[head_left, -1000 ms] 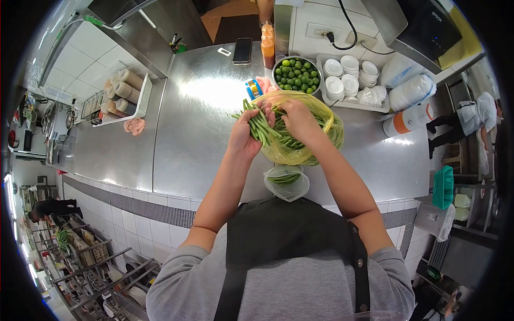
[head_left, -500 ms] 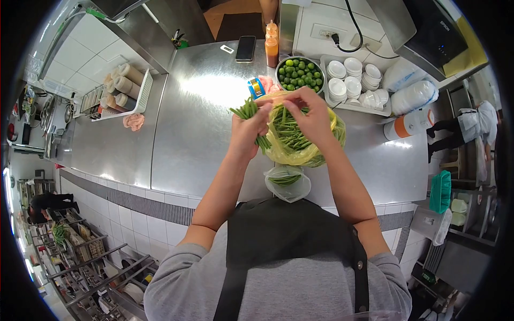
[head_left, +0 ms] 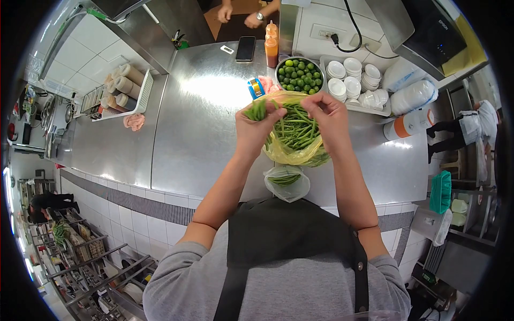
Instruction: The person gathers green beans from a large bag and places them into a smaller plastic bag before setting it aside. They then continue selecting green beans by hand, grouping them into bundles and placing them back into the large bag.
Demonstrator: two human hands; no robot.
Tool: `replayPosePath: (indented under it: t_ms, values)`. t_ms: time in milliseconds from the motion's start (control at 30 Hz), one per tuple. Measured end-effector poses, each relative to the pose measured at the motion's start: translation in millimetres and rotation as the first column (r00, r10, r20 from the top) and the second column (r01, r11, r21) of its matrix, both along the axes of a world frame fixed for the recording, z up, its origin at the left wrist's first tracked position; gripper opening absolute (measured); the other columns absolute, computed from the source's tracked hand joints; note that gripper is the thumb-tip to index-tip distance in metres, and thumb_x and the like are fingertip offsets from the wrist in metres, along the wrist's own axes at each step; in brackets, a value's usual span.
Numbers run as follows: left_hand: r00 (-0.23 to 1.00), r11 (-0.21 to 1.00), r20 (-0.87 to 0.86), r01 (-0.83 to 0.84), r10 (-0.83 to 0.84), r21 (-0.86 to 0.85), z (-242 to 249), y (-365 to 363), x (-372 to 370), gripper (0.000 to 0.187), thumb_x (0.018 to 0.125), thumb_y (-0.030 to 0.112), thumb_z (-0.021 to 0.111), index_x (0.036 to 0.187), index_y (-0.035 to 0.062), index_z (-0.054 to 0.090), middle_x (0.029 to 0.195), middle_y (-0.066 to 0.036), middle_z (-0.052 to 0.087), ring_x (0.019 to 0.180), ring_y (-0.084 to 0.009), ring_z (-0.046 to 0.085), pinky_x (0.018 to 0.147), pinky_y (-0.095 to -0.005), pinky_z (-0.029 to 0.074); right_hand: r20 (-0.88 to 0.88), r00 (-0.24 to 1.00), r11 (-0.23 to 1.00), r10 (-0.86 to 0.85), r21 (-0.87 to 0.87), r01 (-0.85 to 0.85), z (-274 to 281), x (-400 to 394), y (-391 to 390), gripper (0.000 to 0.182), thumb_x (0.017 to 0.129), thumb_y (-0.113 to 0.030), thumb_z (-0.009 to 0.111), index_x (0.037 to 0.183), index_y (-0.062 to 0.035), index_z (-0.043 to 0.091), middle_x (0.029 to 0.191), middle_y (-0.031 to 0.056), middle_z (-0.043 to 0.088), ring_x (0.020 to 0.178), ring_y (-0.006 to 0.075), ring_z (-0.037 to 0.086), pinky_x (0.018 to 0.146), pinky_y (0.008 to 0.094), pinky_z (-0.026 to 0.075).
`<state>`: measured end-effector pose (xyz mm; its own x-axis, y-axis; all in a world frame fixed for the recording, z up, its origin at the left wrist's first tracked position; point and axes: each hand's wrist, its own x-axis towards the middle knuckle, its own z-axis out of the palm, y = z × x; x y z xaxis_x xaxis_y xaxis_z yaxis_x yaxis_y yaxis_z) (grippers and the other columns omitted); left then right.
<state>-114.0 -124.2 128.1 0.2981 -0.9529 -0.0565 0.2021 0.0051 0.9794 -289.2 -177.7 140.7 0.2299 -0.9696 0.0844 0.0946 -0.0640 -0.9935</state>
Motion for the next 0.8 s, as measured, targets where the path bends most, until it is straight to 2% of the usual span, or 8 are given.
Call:
replayPosePath:
  t_ms: [133, 233, 333, 467, 567, 633, 700, 800]
  values:
    - [0.854, 0.999, -0.520, -0.022, 0.001, -0.036, -11, -5, 13, 0.013, 0.093, 0.004, 0.069, 0.103, 0.0055, 0.061, 0.090, -0.007, 0.067, 0.056, -0.0029, 0.040, 0.049, -0.0197, 0.035, -0.595, 0.798, 0.978, 0.099, -0.091, -0.190, -31, -11, 0, 0.014, 0.096, -0.007, 0.060, 0.097, 0.0036, 0.070, 0.091, 0.0076, 0.072, 0.087, 0.0135, 0.067, 0.079, 0.0280, 0.053]
    - [0.784, 0.997, -0.621, -0.057, 0.009, -0.057, -18, -8, 19, 0.012, 0.094, 0.006, 0.069, 0.102, 0.0074, 0.061, 0.097, -0.009, 0.067, 0.058, -0.0019, 0.041, 0.051, -0.0186, 0.036, -0.311, 0.935, 0.980, 0.172, 0.149, -0.130, -28, -1, 12, 0.014, 0.095, -0.009, 0.062, 0.099, 0.0027, 0.071, 0.094, 0.0084, 0.072, 0.087, 0.0124, 0.067, 0.081, 0.0270, 0.053]
    - [0.821, 0.993, -0.569, -0.103, 0.056, -0.050, -15, -5, 17, 0.010, 0.095, 0.009, 0.069, 0.101, 0.0084, 0.061, 0.101, -0.010, 0.066, 0.058, -0.0015, 0.040, 0.052, -0.0176, 0.036, -0.119, 0.980, 0.986, 0.160, 0.068, -0.153, -14, 13, 26, 0.016, 0.093, -0.011, 0.064, 0.098, 0.0023, 0.070, 0.090, 0.0111, 0.072, 0.077, 0.0184, 0.067, 0.074, 0.0315, 0.053]
    - [0.818, 0.991, -0.572, -0.120, 0.062, -0.064, -17, -4, 15, 0.010, 0.095, 0.009, 0.069, 0.101, 0.0085, 0.061, 0.102, -0.011, 0.066, 0.059, -0.0018, 0.040, 0.053, -0.0169, 0.036, -0.454, 0.881, 0.945, 0.135, -0.208, -0.252, -1, 21, 30, 0.018, 0.092, -0.013, 0.068, 0.103, 0.0024, 0.068, 0.088, 0.0081, 0.070, 0.079, 0.0156, 0.065, 0.076, 0.0297, 0.052]
    - [0.816, 0.992, -0.572, -0.121, 0.078, -0.038, -17, -5, 18, 0.009, 0.095, 0.009, 0.069, 0.101, 0.0084, 0.062, 0.104, -0.010, 0.066, 0.060, -0.0021, 0.041, 0.053, -0.0172, 0.037, -0.258, 0.962, 0.910, 0.092, -0.370, -0.186, -1, 21, 23, 0.010, 0.092, 0.001, 0.065, 0.102, 0.0019, 0.068, 0.089, 0.0048, 0.067, 0.082, 0.0117, 0.062, 0.077, 0.0253, 0.051]
    - [0.740, 0.992, -0.667, -0.123, 0.086, -0.009, -22, -5, 22, 0.013, 0.094, 0.010, 0.070, 0.104, 0.0073, 0.061, 0.102, -0.008, 0.065, 0.061, -0.0021, 0.043, 0.054, -0.0177, 0.039, 0.270, 0.962, 0.983, 0.044, -0.185, 0.007, 8, 15, 17, 0.006, 0.090, -0.007, 0.072, 0.093, -0.0011, 0.071, 0.088, 0.0005, 0.069, 0.082, 0.0080, 0.062, 0.077, 0.0254, 0.050]
    - [0.726, 0.994, -0.683, -0.110, 0.080, -0.001, -23, -4, 30, 0.014, 0.096, 0.012, 0.068, 0.105, 0.0064, 0.060, 0.099, -0.007, 0.064, 0.063, -0.0036, 0.044, 0.056, -0.0187, 0.041, 0.341, 0.935, 0.976, -0.098, -0.148, 0.157, 18, 6, 2, 0.001, 0.088, -0.004, 0.072, 0.088, -0.0027, 0.072, 0.084, -0.0019, 0.068, 0.078, 0.0065, 0.061, 0.075, 0.0236, 0.050]
    - [0.635, 1.000, -0.773, -0.018, 0.006, -0.007, -24, -4, 31, 0.015, 0.098, 0.014, 0.065, 0.108, 0.0043, 0.058, 0.094, -0.006, 0.062, 0.067, -0.0071, 0.048, 0.061, -0.0212, 0.046, -0.132, 0.990, 0.991, -0.053, -0.132, 0.035, -1, -18, -20, 0.011, 0.083, -0.009, 0.078, 0.085, -0.0016, 0.070, 0.078, 0.0027, 0.068, 0.072, 0.0106, 0.062, 0.071, 0.0259, 0.051]
